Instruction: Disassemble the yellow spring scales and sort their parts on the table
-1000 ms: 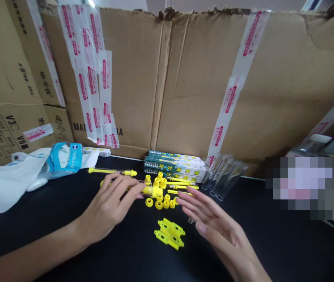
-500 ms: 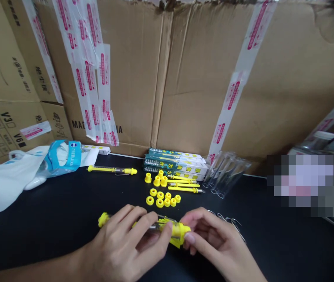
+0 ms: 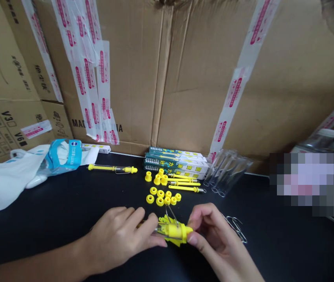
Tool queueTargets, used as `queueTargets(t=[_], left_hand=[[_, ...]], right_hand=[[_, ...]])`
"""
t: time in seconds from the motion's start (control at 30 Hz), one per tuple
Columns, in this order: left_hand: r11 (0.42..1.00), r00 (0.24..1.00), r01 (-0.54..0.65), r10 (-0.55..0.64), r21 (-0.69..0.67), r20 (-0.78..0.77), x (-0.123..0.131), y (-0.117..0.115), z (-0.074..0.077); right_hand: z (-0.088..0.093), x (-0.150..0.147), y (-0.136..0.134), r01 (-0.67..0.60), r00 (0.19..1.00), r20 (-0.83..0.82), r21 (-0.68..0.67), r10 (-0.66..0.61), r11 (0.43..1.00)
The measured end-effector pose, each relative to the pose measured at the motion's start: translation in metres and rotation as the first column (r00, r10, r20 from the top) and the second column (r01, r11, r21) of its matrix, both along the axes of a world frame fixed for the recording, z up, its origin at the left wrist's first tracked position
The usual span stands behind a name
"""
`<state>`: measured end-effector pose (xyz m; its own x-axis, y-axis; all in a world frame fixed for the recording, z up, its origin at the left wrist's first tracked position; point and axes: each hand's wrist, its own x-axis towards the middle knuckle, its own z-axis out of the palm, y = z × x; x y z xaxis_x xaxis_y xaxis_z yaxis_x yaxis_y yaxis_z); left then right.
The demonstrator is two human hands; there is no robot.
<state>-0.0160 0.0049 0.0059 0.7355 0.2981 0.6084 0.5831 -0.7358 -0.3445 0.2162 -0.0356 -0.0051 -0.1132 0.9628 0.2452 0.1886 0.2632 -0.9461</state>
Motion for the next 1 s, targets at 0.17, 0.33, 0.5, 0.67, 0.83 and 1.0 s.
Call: queueTargets(t=[0.17,0.33,0.5,0.67,0.83,1.0], left_hand=[[1.000,1.000,-0.003,0.003,-0.008,-0.006,0.000,0.000,-0.001],[0.999,1.000,0.006,-0.007,-0.048,-0.019,0.000,0.001,-0.002],[0.997,0.998,-0.022,0.026,-0.070,0.060,0.002,0.004,-0.004],[0.996,0.994,-0.074,0.077,-0.046,0.073,0.002,0.007,-0.005],[0.993,0.995,-0.051,0.060,-0.107,0.085,0.001,0.009,-0.002],[0.992,0.993,-0.047,0.059,-0.118,0.100,0.001,0.009,-0.001]], right_hand=[[-0.006,0.004,0.003,-0.019,0.991,0.136,0.062,0.011,0.998],[-0.006,0.005,0.004,-0.072,0.972,0.233,0.186,0.027,0.980],[0.002,0.003,0.007,-0.081,0.996,0.027,0.045,0.080,0.996],[0.016,0.004,0.015,-0.293,0.829,-0.534,-0.160,0.167,0.943],[0.025,0.014,0.022,-0.465,0.649,-0.730,-0.159,0.214,0.871],[0.026,0.018,0.023,-0.525,0.577,-0.780,-0.126,0.243,0.842]])
